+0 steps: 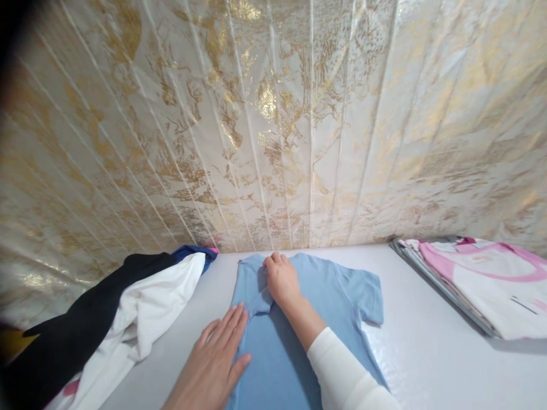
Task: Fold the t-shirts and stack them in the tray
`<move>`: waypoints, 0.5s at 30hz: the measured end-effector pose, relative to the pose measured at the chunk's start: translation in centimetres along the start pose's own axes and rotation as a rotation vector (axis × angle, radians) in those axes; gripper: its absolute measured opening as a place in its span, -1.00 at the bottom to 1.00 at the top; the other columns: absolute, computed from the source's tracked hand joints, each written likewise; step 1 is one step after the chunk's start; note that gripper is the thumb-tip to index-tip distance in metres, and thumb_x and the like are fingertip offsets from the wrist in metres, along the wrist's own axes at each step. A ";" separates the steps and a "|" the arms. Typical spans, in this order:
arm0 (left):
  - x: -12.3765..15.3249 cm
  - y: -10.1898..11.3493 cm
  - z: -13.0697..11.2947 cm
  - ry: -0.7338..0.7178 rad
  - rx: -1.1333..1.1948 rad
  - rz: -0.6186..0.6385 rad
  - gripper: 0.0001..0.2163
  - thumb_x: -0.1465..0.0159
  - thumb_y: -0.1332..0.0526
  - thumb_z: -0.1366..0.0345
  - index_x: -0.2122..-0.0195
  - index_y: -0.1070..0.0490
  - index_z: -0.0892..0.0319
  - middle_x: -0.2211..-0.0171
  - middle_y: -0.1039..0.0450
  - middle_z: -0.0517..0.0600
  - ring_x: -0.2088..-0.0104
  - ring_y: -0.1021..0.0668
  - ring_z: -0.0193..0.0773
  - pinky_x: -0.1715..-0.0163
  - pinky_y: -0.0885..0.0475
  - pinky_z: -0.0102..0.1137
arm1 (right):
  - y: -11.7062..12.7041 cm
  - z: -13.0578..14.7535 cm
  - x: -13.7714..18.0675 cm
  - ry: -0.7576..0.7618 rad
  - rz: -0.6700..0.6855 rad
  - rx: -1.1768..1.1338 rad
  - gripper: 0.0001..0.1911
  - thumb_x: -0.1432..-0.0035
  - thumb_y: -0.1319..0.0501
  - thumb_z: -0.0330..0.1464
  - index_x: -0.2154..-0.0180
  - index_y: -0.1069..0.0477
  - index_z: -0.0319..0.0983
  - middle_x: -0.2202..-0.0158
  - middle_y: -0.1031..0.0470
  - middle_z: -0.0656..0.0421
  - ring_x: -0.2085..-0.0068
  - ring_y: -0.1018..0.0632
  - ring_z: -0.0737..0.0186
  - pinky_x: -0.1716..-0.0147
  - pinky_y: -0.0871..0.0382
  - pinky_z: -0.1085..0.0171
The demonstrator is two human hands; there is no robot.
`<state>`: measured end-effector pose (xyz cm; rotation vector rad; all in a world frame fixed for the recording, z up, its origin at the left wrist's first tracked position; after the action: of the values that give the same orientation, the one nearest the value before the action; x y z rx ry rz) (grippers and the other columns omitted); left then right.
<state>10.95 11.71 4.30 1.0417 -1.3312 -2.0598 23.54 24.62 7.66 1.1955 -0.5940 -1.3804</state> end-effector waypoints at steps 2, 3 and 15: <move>0.0 0.7 0.1 -0.021 -0.033 -0.081 -0.52 -0.39 0.01 0.13 -0.24 -0.18 0.29 -0.24 -0.22 0.14 -0.22 -0.32 -0.09 -0.06 -0.30 -0.22 | 0.4 1.4 0.1 0.051 -0.016 0.000 -0.68 -0.20 -0.03 -0.58 0.09 -0.44 -0.25 0.05 -0.47 0.04 -0.01 -0.43 0.10 0.04 -0.24 0.22; 0.0 1.0 0.0 -0.018 -0.049 -0.122 -0.52 -0.40 0.02 0.12 -0.24 -0.18 0.31 -0.24 -0.23 0.15 -0.22 -0.32 -0.10 -0.07 -0.28 -0.24 | 0.4 2.3 0.1 0.083 -0.015 -0.005 -0.65 -0.21 -0.01 -0.58 0.06 -0.43 -0.25 0.03 -0.48 0.04 -0.03 -0.43 0.11 0.01 -0.24 0.21; 1.8 0.3 -2.3 0.009 -0.088 -0.283 -0.16 -0.30 0.04 -0.17 -0.35 0.13 0.48 -0.12 -0.35 0.34 -0.12 -0.42 0.06 -0.04 -0.19 -0.23 | -5.2 5.5 1.8 0.232 0.208 -0.033 -0.45 -0.29 -0.07 -0.27 -0.26 -0.17 -0.33 -0.34 -0.06 -0.02 -0.34 -0.09 0.04 -0.25 0.01 0.05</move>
<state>11.72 9.05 3.40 1.2580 -1.1296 -2.2909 16.80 22.45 4.47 1.2108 -0.5132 -1.0557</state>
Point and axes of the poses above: each hand's wrist, its own x-axis away from the middle knuckle, its own y-axis out of the back of the hand, z = x × y, the point moved 8 cm from there along -x, towards the middle knuckle
